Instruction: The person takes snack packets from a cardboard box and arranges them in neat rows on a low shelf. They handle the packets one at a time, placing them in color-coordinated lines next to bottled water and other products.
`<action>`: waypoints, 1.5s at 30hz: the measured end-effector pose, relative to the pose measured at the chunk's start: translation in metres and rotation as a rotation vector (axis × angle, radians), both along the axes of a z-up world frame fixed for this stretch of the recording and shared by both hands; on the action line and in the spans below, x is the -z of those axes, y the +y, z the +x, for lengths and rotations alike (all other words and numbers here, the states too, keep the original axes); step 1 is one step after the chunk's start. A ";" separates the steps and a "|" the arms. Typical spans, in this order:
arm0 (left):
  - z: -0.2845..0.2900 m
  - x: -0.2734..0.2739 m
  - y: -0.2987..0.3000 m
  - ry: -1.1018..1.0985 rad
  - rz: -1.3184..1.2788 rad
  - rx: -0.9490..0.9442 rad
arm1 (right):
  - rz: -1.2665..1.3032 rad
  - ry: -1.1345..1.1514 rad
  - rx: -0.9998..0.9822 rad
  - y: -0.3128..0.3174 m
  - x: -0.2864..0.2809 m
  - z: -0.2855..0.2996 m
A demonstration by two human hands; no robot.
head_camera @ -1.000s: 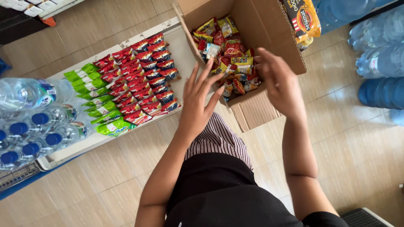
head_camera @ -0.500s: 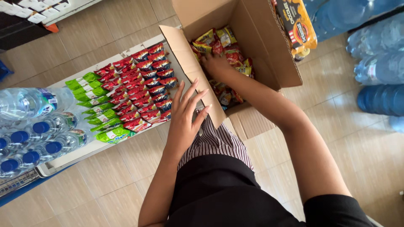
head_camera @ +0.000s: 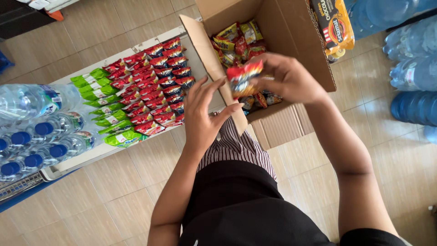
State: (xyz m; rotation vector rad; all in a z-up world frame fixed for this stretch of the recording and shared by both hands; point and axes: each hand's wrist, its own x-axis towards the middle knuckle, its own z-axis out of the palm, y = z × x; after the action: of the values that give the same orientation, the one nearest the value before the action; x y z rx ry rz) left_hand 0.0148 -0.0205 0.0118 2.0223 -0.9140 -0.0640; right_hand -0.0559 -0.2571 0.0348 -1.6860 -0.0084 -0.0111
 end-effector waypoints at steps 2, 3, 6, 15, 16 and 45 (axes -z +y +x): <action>-0.001 -0.003 -0.007 0.001 0.022 -0.007 | -0.127 -0.080 -0.034 0.004 0.000 -0.006; -0.002 -0.003 -0.009 -0.001 0.032 -0.011 | -0.167 -0.134 -0.054 0.002 0.005 -0.008; -0.002 -0.003 -0.009 0.027 0.012 -0.050 | -0.027 0.059 0.016 -0.015 0.042 -0.010; -0.005 0.005 0.009 0.304 -0.177 -0.158 | -1.009 0.503 -0.176 -0.019 0.188 -0.010; -0.005 0.006 0.009 0.293 -0.175 -0.158 | -1.034 0.499 -0.196 -0.018 0.192 -0.008; -0.008 0.015 0.018 0.243 -0.190 -0.134 | -0.420 0.174 -0.283 -0.032 0.117 -0.017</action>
State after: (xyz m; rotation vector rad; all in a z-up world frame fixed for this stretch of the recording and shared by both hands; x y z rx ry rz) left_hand 0.0064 -0.0025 -0.0031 1.8462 -0.6078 -0.1404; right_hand -0.0725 -0.2889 -0.0821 -2.0867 -0.1253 0.3726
